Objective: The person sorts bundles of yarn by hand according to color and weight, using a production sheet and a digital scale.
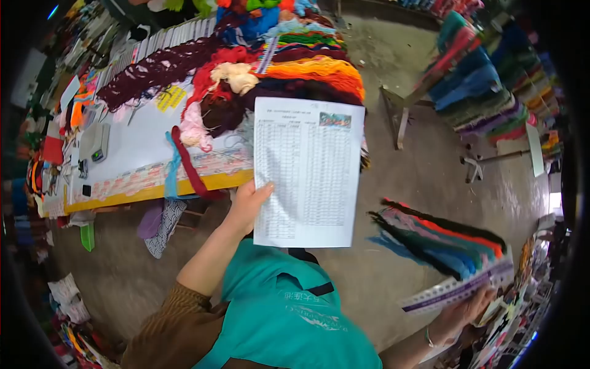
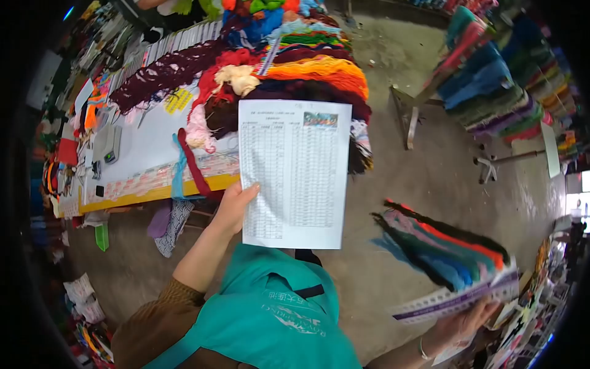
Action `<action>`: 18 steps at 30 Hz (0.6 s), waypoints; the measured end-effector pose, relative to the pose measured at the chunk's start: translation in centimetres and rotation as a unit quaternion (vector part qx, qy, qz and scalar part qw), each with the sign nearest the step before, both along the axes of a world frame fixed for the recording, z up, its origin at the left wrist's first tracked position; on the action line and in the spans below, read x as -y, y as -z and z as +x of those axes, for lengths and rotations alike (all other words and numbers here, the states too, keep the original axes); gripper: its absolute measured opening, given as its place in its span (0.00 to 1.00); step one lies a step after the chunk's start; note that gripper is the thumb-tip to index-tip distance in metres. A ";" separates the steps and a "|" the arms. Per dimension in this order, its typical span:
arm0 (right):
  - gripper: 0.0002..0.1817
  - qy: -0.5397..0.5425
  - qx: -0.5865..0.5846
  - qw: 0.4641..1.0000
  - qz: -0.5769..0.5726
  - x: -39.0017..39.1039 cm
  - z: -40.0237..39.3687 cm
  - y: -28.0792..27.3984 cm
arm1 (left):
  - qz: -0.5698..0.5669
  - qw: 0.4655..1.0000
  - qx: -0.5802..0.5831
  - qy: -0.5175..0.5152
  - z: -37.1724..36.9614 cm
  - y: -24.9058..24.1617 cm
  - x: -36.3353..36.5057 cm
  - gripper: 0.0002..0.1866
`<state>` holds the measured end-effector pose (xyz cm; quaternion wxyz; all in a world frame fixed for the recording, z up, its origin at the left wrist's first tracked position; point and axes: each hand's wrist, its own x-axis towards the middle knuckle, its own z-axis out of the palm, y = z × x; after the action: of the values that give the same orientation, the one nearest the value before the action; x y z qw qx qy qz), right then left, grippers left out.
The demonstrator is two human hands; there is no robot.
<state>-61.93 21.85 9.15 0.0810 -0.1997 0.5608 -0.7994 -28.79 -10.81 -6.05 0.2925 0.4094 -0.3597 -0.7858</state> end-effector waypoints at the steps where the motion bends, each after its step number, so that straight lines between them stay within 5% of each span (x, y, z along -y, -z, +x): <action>1: 0.23 -0.042 0.004 0.999 0.001 0.3 -0.8 0.4 | 0.017 0.999 -0.029 0.016 -2.1 -0.6 -0.5 0.14; 5: 0.25 0.006 0.005 0.995 0.097 1.8 -4.7 3.6 | 0.052 0.989 -0.102 0.089 -10.3 -3.2 -2.5 0.14; 7: 0.30 0.075 -0.106 0.969 0.209 2.4 -6.5 5.5 | 0.046 0.986 -0.103 0.126 -13.3 -3.9 -3.1 0.14; 10: 0.33 0.029 -0.209 0.941 0.263 3.4 -10.7 8.3 | 0.041 0.980 -0.100 0.169 -18.1 -4.5 -3.7 0.14; 14: 0.33 -0.073 -0.082 0.970 0.217 6.0 -14.3 9.1 | 0.021 0.972 -0.098 0.212 -24.4 -4.4 -3.1 0.14; 15: 0.26 -0.021 -0.116 0.969 0.219 6.9 -15.6 10.1 | 0.021 0.969 -0.105 0.223 -26.0 -4.2 -2.8 0.15; 17: 0.19 -0.082 -0.103 0.936 0.326 7.2 -19.1 11.4 | 0.030 0.961 -0.118 0.248 -29.2 -3.9 -1.7 0.16; 18: 0.16 -0.053 -0.104 0.958 0.260 8.4 -20.0 12.6 | 0.031 0.960 -0.120 0.249 -30.8 -3.6 -1.3 0.16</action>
<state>-81.94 13.49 -3.46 0.1143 -0.2831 0.7432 -0.5953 -59.62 -9.54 -2.43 0.1157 0.2183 -0.3878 -0.8880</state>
